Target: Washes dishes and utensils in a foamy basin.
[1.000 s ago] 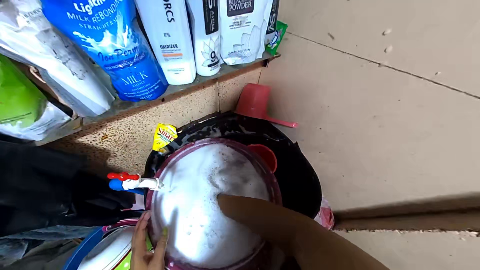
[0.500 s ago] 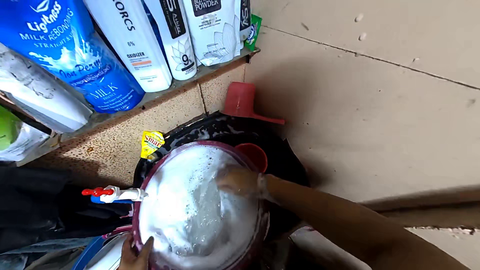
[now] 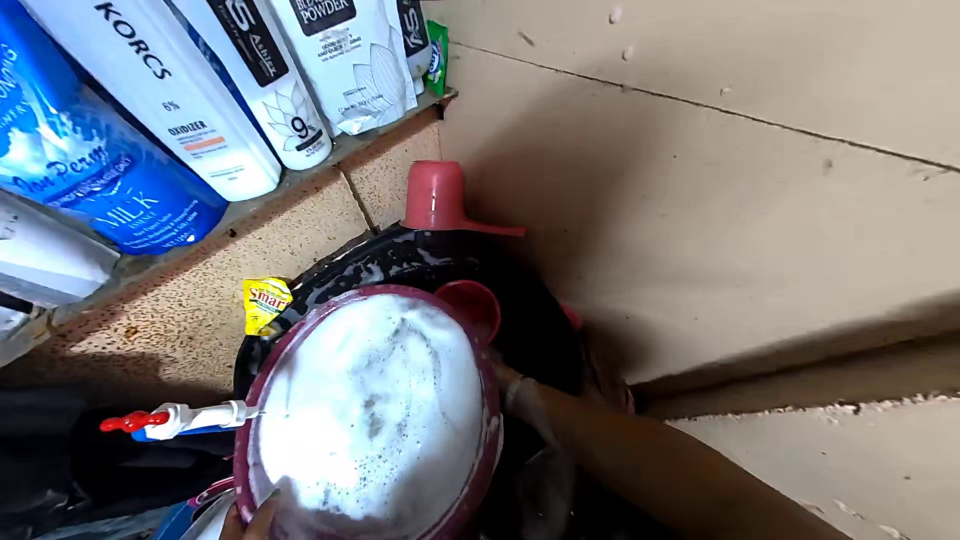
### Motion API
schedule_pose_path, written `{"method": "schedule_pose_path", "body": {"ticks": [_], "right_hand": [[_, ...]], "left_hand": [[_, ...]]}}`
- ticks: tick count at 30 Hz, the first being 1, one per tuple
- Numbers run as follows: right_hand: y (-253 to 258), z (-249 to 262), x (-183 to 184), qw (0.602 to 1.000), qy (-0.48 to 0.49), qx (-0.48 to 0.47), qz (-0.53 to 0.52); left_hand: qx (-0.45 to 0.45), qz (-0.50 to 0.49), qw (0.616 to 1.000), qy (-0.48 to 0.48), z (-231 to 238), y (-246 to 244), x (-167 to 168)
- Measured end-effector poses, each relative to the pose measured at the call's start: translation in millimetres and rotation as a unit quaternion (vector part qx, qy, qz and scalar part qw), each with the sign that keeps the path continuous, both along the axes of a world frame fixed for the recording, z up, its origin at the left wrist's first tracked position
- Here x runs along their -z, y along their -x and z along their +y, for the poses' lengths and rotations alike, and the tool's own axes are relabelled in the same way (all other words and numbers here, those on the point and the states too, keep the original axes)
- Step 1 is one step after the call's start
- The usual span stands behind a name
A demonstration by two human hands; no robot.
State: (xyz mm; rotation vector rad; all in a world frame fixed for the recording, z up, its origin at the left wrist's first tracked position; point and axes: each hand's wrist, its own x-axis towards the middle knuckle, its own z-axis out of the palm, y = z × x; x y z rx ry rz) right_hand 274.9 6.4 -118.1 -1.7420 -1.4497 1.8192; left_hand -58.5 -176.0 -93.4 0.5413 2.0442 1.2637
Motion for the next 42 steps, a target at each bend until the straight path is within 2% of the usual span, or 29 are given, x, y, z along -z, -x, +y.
{"method": "schedule_pose_path", "body": {"ticks": [2,4,8,11,14,16,18,22,30,36,39,42], "right_hand": [[1,4,2,0.996,-0.054,-0.032,-0.057],[-1,14,27,0.994,-0.073,-0.012,-0.080],[-35,35,41,0.986,-0.096,0.027,-0.133],[-66,55,17,0.963,-0.151,-0.027,-0.222],[-63,65,-15,0.951,-0.248,-0.019,-0.186],[-39,70,-32,0.964,-0.239,-0.017,-0.116],[-9,81,-33,0.973,-0.214,-0.035,-0.079],[32,103,-33,0.953,-0.200,-0.125,-0.188],[17,124,-12,0.934,-0.226,-0.176,-0.213],[16,129,-9,0.937,-0.220,-0.179,-0.205],[18,129,-14,0.927,-0.219,-0.197,-0.234],[27,119,-26,0.900,-0.233,-0.214,-0.300]], "left_hand": [[-0.002,-0.015,1.000,-0.006,-1,1,1],[-0.009,-0.025,1.000,-0.015,-1,2,4],[-0.011,-0.033,0.999,-0.011,-1,2,4],[-0.023,-0.045,0.998,-0.030,1,-2,2],[-0.034,-0.053,0.997,-0.049,2,-5,2],[-0.039,-0.060,0.996,-0.052,-1,-10,0],[-0.048,-0.062,0.995,-0.053,-5,-18,-2],[-0.069,-0.074,0.991,-0.084,-12,-37,-7],[-0.084,-0.071,0.987,-0.119,-10,-66,-36],[-0.103,-0.061,0.984,-0.131,-16,-79,-39],[-0.100,-0.064,0.983,-0.143,-16,-87,-46],[-0.098,-0.066,0.981,-0.152,-14,-93,-51]]}}
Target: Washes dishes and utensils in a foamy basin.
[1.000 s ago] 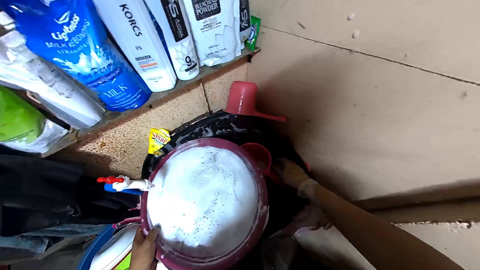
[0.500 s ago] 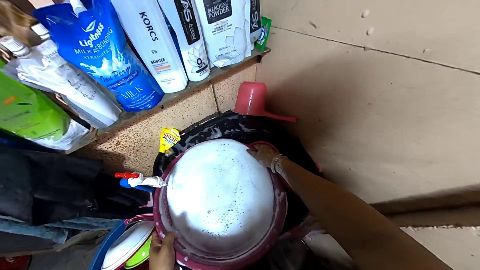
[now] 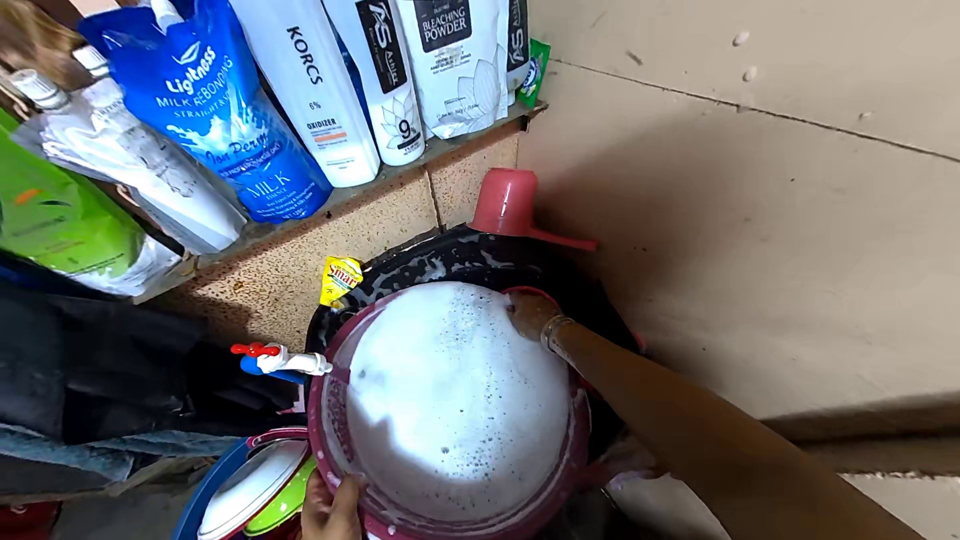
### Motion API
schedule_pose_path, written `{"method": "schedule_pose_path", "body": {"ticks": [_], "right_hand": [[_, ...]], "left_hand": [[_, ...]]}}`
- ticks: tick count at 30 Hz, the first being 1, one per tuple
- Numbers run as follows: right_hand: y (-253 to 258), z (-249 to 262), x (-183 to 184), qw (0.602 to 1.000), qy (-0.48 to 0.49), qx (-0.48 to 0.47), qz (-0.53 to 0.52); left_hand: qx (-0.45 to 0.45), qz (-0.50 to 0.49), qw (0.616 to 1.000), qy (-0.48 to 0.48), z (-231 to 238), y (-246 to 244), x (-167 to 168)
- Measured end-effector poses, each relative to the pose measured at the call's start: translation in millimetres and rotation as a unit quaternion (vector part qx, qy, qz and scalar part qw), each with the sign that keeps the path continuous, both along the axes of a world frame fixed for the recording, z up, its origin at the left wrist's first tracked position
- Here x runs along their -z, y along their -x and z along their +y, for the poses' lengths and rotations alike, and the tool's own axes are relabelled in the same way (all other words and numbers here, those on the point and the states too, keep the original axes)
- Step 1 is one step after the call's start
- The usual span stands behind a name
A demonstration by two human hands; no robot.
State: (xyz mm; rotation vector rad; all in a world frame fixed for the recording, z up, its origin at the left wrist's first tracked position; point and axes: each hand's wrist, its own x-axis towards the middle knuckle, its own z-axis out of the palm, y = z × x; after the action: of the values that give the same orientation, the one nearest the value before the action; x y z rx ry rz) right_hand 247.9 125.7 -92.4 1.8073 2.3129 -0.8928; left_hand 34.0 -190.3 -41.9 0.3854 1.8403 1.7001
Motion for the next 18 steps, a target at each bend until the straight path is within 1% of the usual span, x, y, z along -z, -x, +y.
{"method": "schedule_pose_path", "body": {"ticks": [3,6,7,9,10,13,14,15,17,18], "right_hand": [[11,-11,-1,0.997,-0.063,-0.033,-0.028],[15,-17,10,0.979,-0.151,-0.138,-0.020],[18,-17,15,0.970,-0.164,-0.175,-0.026],[23,-18,18,0.957,-0.162,-0.234,-0.052],[26,-20,15,0.956,-0.141,-0.249,-0.065],[38,-27,0,0.961,-0.069,-0.258,-0.077],[43,-27,-2,0.952,-0.080,-0.284,-0.077],[48,-24,-2,0.941,-0.117,-0.312,-0.066],[61,-16,-2,0.930,-0.185,-0.319,-0.012],[71,-14,-7,0.930,-0.200,-0.307,0.018]], "left_hand": [[-0.012,-0.003,1.000,-0.013,1,-2,1],[-0.013,-0.007,1.000,-0.014,1,-5,-2],[-0.016,-0.008,1.000,-0.015,2,-6,-4],[-0.019,-0.014,1.000,-0.020,4,-6,-7],[-0.019,-0.016,0.999,-0.022,4,-6,-8],[-0.017,-0.023,0.999,-0.025,6,-4,-9],[-0.017,-0.025,0.999,-0.026,6,-3,-10],[-0.014,-0.024,0.999,-0.026,5,-2,-10],[-0.007,-0.015,1.000,-0.024,4,0,-13],[-0.004,-0.012,1.000,-0.026,4,1,-13]]}}
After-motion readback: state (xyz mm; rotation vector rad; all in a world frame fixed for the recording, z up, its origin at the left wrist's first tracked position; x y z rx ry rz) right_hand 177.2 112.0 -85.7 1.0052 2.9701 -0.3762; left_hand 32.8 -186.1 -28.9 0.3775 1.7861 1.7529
